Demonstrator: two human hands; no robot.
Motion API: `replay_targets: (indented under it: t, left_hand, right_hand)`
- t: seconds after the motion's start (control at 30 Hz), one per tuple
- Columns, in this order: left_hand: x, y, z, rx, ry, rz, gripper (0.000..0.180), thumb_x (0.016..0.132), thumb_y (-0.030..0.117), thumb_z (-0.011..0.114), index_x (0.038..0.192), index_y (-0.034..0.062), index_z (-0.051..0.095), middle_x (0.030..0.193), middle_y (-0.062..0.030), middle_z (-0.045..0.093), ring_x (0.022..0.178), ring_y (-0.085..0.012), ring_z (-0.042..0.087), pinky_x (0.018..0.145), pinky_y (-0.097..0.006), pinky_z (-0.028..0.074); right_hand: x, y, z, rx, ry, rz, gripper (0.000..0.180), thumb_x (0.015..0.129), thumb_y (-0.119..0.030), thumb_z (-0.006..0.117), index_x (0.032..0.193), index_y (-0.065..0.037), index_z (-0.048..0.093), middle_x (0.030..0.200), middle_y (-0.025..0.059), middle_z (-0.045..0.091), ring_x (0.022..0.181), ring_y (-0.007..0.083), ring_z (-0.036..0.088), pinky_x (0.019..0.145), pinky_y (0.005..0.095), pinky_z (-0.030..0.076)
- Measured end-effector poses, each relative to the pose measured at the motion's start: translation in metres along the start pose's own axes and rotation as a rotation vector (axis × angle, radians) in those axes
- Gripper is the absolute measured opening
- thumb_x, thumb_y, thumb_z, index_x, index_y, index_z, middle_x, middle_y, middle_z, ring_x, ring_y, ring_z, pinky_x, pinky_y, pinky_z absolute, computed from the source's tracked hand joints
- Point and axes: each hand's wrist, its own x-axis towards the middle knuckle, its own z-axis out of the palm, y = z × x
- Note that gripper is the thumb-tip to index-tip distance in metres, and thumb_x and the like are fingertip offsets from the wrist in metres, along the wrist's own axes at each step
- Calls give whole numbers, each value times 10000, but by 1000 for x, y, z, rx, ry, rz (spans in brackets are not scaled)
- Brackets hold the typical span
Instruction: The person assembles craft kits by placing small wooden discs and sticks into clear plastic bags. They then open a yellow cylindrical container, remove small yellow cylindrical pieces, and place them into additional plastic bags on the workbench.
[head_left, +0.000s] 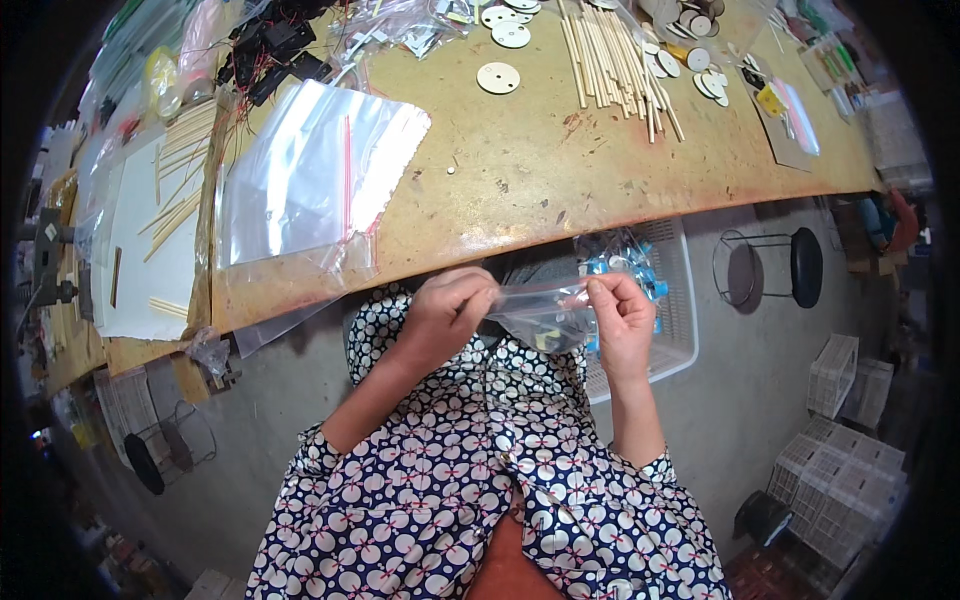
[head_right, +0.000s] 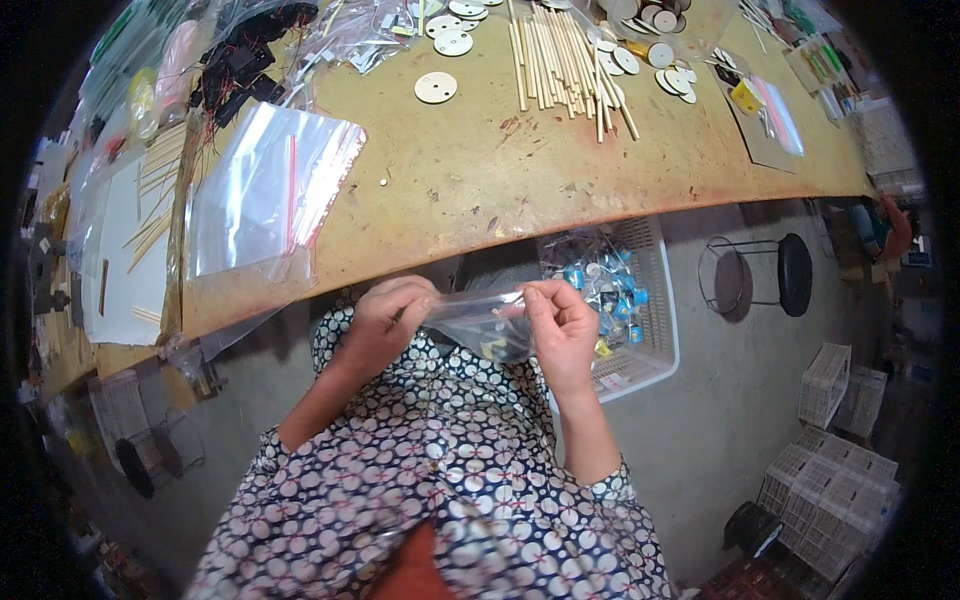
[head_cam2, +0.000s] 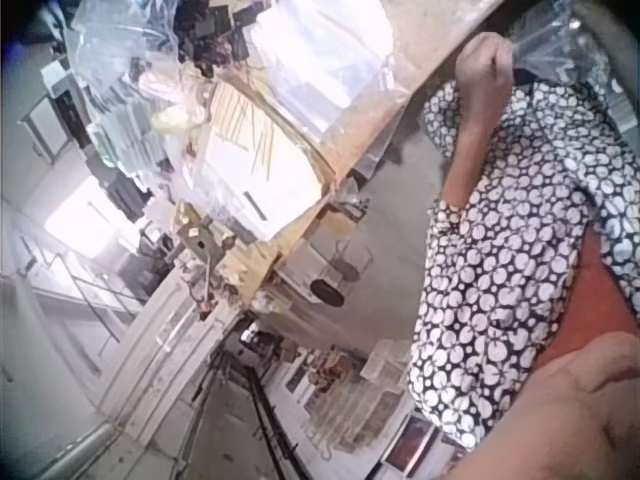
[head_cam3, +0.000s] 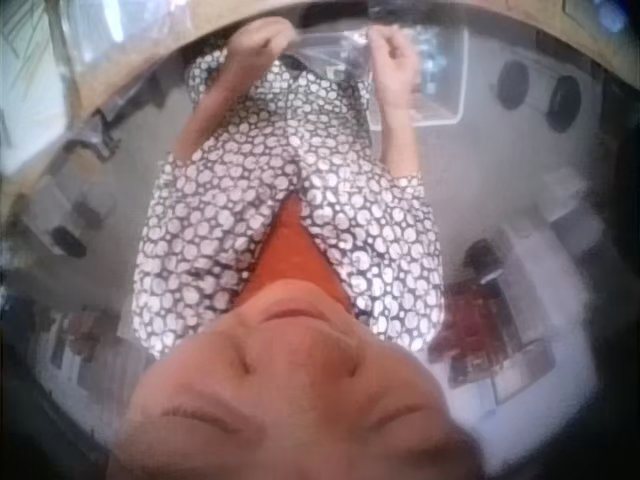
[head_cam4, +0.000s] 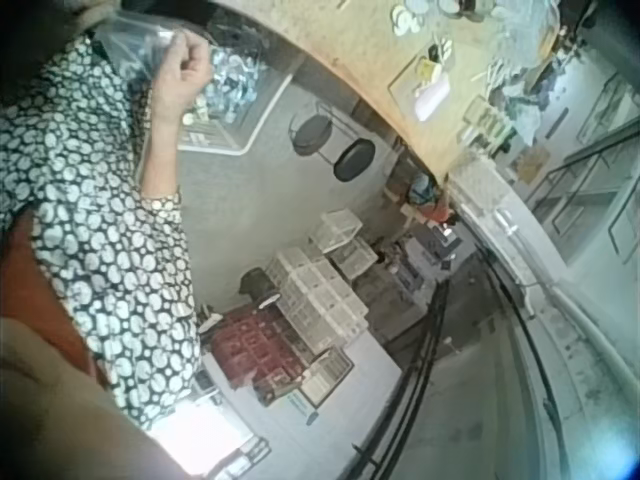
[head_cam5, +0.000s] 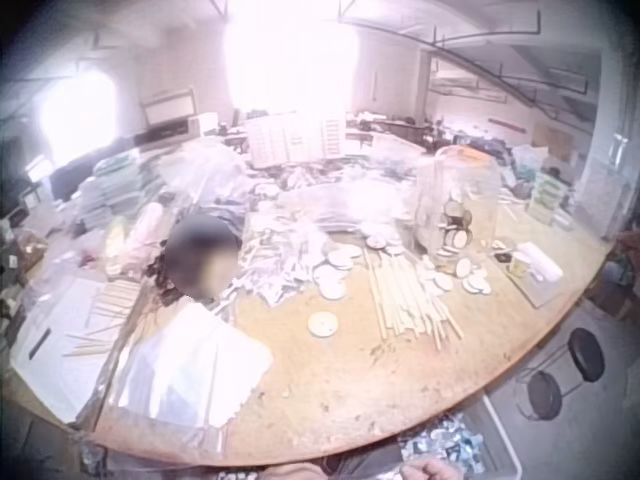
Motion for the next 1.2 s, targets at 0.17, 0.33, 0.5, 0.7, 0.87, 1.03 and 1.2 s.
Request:
replay_targets:
  t: [0.17,0.33,0.5,0.7,0.87,1.03,1.2]
  left_hand:
    - [6,24,13,-10,-34,54,132,772,22,715,896,3,674,871,-120,679,809,-243,651,733,-336,514]
    - [10,27,28,-12,46,51,103,756,26,734,805,19,645,725,-75,634,682,-198,605,616,-312,482]
    - [7,24,25,-59,16,15,101,763,26,732,783,24,633,722,-71,634,672,-189,597,614,-305,470]
    - [5,24,21,-50,4,36,111,749,17,721,758,29,610,698,-66,602,651,-198,571,602,-321,450]
    - [6,20,6,73,-55,160,122,700,-23,672,720,44,572,676,-60,561,643,-212,549,586,-324,425]
    - [-11,11,-23,20,-116,71,114,701,-32,630,720,48,551,697,-63,558,687,-239,552,634,-339,433]
    - [-38,1,-39,-26,-46,12,83,756,-13,661,783,38,601,780,-74,600,758,-244,577,679,-338,459]
  right_hand:
    - [-14,-5,15,-193,-54,-47,106,968,-54,594,962,19,670,828,43,716,745,82,666,665,211,514]
    - [-23,-9,34,-442,-48,-222,79,925,-18,622,950,6,692,777,71,716,691,94,667,622,238,520]
    - [-23,-3,36,-486,-75,-274,64,904,0,626,923,9,686,758,110,702,676,150,690,604,264,523]
    - [-22,-2,37,-535,-106,-326,59,896,4,630,923,5,682,753,113,701,678,148,691,604,260,519]
    - [-18,0,26,-332,-90,-139,76,932,-23,607,928,3,679,773,73,720,707,97,673,644,241,527]
    - [3,12,-1,-279,-5,-150,87,948,-35,605,932,16,673,796,28,697,726,60,626,638,225,496]
    - [15,1,-51,-256,213,-139,116,983,-58,552,993,-11,658,917,21,664,769,76,611,680,207,452]
